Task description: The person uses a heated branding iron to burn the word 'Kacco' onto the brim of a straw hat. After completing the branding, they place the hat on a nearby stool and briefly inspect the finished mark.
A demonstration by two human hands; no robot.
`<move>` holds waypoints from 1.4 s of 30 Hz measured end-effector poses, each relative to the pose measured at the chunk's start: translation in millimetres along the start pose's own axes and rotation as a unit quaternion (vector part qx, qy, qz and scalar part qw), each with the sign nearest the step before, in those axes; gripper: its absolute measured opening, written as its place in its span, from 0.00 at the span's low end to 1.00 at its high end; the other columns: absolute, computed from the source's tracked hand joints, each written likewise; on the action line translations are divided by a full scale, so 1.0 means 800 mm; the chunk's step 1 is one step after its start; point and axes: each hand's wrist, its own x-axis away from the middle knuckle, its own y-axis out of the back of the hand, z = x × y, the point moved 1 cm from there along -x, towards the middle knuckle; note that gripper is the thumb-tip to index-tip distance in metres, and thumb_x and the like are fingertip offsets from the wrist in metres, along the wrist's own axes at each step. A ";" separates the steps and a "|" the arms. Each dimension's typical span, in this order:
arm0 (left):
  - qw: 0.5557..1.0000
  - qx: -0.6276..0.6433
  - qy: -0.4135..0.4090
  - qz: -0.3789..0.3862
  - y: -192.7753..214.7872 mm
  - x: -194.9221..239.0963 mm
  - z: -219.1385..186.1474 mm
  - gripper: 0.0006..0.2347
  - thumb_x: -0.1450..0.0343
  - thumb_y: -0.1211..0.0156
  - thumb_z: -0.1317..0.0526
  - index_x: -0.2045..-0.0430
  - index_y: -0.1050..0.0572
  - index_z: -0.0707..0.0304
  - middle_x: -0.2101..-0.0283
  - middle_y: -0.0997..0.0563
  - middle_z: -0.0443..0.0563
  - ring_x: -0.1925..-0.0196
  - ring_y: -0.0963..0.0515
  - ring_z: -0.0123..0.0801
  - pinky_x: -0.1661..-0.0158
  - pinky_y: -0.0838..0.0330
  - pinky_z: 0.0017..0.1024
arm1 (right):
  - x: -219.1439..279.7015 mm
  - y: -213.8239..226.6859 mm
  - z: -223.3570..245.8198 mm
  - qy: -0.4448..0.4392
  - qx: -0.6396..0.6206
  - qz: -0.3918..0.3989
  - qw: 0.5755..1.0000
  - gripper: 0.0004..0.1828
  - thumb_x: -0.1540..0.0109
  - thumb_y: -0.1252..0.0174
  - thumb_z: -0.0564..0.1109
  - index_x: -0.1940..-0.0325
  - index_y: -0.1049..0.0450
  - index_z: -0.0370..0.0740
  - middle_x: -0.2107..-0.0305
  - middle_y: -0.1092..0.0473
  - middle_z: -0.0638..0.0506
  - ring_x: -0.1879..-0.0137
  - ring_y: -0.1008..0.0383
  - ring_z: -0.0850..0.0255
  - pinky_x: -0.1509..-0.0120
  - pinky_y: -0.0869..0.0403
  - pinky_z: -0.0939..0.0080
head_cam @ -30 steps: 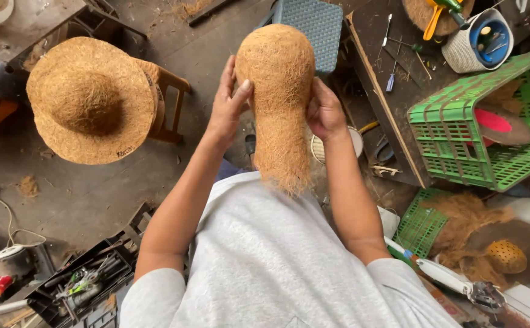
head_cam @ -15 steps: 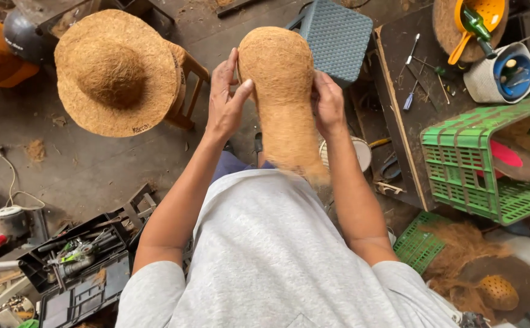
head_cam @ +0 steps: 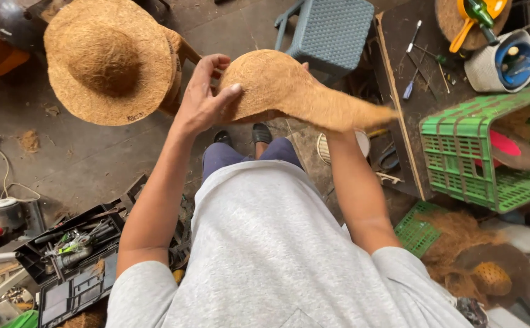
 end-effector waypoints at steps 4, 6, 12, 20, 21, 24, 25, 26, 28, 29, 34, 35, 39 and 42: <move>0.993 0.105 0.015 0.045 -0.020 0.002 0.045 0.28 0.32 0.48 0.39 0.44 0.35 0.58 0.42 0.35 0.60 0.40 0.32 0.46 0.46 0.35 0.46 | 0.009 0.017 -0.011 0.028 0.002 -0.014 0.999 0.28 0.32 0.58 0.64 0.41 0.29 0.43 0.49 0.27 0.46 0.41 0.27 0.54 0.35 0.31 0.48; 0.977 0.204 0.024 0.050 -0.039 0.006 0.067 0.27 0.30 0.43 0.41 0.45 0.37 0.59 0.37 0.37 0.66 0.35 0.34 0.56 0.41 0.37 0.55 | 0.010 0.018 -0.017 0.041 0.003 -0.014 0.999 0.27 0.31 0.58 0.63 0.39 0.30 0.44 0.48 0.28 0.45 0.40 0.28 0.54 0.33 0.32 0.47; 0.842 0.533 0.084 0.021 -0.080 0.020 0.084 0.26 0.25 0.46 0.45 0.35 0.39 0.54 0.35 0.37 0.69 0.35 0.35 0.61 0.38 0.39 0.61 | -0.004 -0.001 -0.029 0.078 0.004 0.009 0.997 0.26 0.29 0.59 0.61 0.35 0.32 0.46 0.44 0.30 0.44 0.36 0.30 0.52 0.28 0.36 0.42; 0.758 0.620 0.200 -0.035 -0.102 0.045 0.054 0.31 0.30 0.50 0.34 0.43 0.29 0.59 0.43 0.26 0.69 0.40 0.27 0.59 0.42 0.33 0.59 | 0.049 -0.112 0.038 0.112 -0.045 0.073 0.990 0.31 0.28 0.63 0.64 0.29 0.40 0.42 0.36 0.37 0.42 0.30 0.38 0.52 0.23 0.40 0.43; 0.758 0.620 0.201 -0.033 -0.107 0.042 0.069 0.31 0.30 0.50 0.34 0.43 0.29 0.59 0.43 0.26 0.69 0.40 0.27 0.59 0.42 0.33 0.59 | 0.047 -0.106 0.035 0.113 -0.046 0.071 0.990 0.31 0.28 0.63 0.64 0.29 0.40 0.42 0.36 0.37 0.42 0.30 0.38 0.52 0.23 0.40 0.43; 0.753 0.625 0.206 -0.028 -0.116 0.041 0.106 0.27 0.29 0.49 0.37 0.43 0.28 0.56 0.44 0.25 0.63 0.41 0.26 0.55 0.42 0.31 0.55 | 0.052 -0.110 0.039 0.100 -0.049 0.053 0.992 0.33 0.28 0.66 0.65 0.29 0.39 0.42 0.35 0.39 0.44 0.28 0.40 0.54 0.22 0.43 0.46; 0.753 0.623 0.211 -0.014 -0.117 0.045 0.113 0.28 0.29 0.48 0.37 0.42 0.28 0.58 0.42 0.26 0.63 0.40 0.27 0.55 0.41 0.33 0.55 | 0.061 -0.124 0.049 0.101 -0.022 0.037 0.994 0.33 0.27 0.66 0.64 0.27 0.42 0.40 0.32 0.44 0.44 0.25 0.47 0.54 0.19 0.52 0.47; 0.753 0.621 0.217 -0.002 -0.117 0.049 0.120 0.30 0.29 0.48 0.37 0.41 0.29 0.60 0.41 0.27 0.62 0.38 0.28 0.54 0.39 0.35 0.55 | 0.070 -0.138 0.060 0.101 0.006 0.022 0.995 0.33 0.27 0.66 0.63 0.26 0.44 0.38 0.29 0.49 0.44 0.22 0.54 0.54 0.17 0.61 0.49; 0.746 0.637 0.194 -0.010 -0.124 0.052 0.115 0.28 0.29 0.48 0.37 0.41 0.29 0.57 0.40 0.28 0.63 0.37 0.29 0.56 0.38 0.37 0.58 | 0.077 -0.147 0.065 0.105 -0.001 0.011 0.994 0.33 0.26 0.65 0.62 0.26 0.46 0.37 0.28 0.51 0.44 0.22 0.58 0.54 0.17 0.63 0.49; 0.740 0.651 0.169 -0.018 -0.126 0.052 0.112 0.27 0.28 0.49 0.38 0.41 0.29 0.55 0.40 0.28 0.64 0.36 0.31 0.59 0.37 0.40 0.60 | 0.079 -0.151 0.067 0.111 -0.007 0.001 0.994 0.33 0.26 0.65 0.61 0.25 0.47 0.35 0.28 0.53 0.44 0.21 0.61 0.55 0.17 0.66 0.49; 0.718 0.681 0.140 -0.037 -0.125 0.056 0.095 0.24 0.29 0.50 0.36 0.45 0.27 0.48 0.41 0.26 0.58 0.36 0.30 0.50 0.35 0.41 0.55 | 0.059 -0.110 0.033 0.126 0.086 -0.015 0.988 0.32 0.25 0.67 0.58 0.25 0.47 0.32 0.27 0.58 0.41 0.22 0.68 0.50 0.18 0.68 0.45; 0.710 0.687 0.152 -0.040 -0.124 0.058 0.090 0.24 0.29 0.47 0.37 0.46 0.26 0.48 0.41 0.26 0.57 0.37 0.29 0.50 0.35 0.41 0.54 | 0.048 -0.092 0.017 0.124 0.095 -0.006 0.988 0.32 0.25 0.67 0.58 0.25 0.48 0.31 0.27 0.58 0.40 0.22 0.67 0.51 0.18 0.68 0.46; 0.699 0.700 0.147 -0.004 -0.115 0.061 0.069 0.31 0.32 0.47 0.33 0.43 0.28 0.56 0.40 0.27 0.61 0.37 0.29 0.54 0.36 0.39 0.56 | 0.047 -0.089 0.010 0.155 0.106 -0.039 0.981 0.29 0.26 0.60 0.58 0.32 0.35 0.33 0.36 0.41 0.43 0.28 0.50 0.56 0.20 0.50 0.47; 0.705 0.698 0.122 -0.005 -0.112 0.057 0.084 0.30 0.31 0.45 0.36 0.41 0.29 0.58 0.40 0.27 0.61 0.37 0.29 0.54 0.36 0.39 0.56 | 0.035 -0.076 0.004 0.170 0.118 -0.051 0.977 0.26 0.27 0.56 0.60 0.35 0.30 0.40 0.42 0.32 0.42 0.35 0.34 0.54 0.28 0.35 0.50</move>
